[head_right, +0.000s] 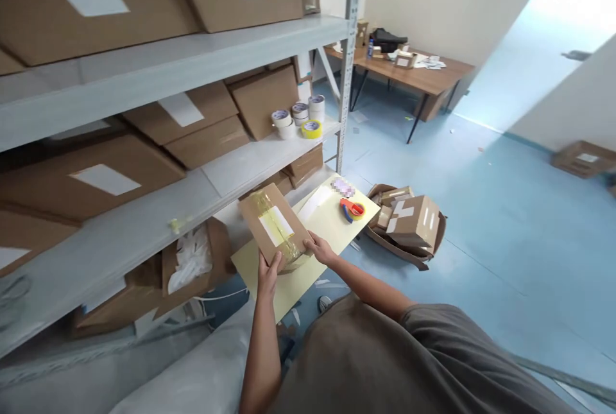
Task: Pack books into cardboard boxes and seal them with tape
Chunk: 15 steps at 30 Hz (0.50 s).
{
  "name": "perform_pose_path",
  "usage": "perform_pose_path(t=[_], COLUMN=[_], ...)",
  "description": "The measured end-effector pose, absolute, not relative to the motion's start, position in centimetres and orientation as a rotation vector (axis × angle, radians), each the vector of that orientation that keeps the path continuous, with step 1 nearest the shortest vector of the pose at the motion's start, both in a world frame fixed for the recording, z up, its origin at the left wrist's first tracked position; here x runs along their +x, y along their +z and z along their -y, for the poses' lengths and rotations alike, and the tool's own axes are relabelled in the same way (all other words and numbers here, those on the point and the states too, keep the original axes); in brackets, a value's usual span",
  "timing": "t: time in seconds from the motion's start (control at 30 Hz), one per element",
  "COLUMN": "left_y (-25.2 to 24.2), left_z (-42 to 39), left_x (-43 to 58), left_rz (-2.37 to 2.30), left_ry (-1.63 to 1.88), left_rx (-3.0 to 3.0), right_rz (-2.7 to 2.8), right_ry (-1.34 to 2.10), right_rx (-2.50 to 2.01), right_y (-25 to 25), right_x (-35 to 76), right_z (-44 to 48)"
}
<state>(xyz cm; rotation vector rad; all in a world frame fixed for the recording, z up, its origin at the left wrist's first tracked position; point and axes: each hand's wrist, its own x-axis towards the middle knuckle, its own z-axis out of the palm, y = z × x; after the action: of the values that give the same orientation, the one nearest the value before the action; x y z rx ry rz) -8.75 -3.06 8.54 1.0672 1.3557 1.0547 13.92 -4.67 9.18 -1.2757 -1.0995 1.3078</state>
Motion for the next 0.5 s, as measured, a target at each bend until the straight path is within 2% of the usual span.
perform_pose_path(t=[0.3, 0.5], left_y=[13.6, 15.1], left_z=[-1.1, -2.8], left_x=[3.7, 15.6], left_rz=[-0.99, -0.816], left_ry=[0.835, 0.695], left_rx=[1.331, 1.432], right_rz=[0.774, 0.598], right_ry=[0.933, 0.694], right_rx=[-1.379, -1.445], right_y=[12.3, 13.2], right_x=[23.8, 32.4], right_z=[9.5, 12.1])
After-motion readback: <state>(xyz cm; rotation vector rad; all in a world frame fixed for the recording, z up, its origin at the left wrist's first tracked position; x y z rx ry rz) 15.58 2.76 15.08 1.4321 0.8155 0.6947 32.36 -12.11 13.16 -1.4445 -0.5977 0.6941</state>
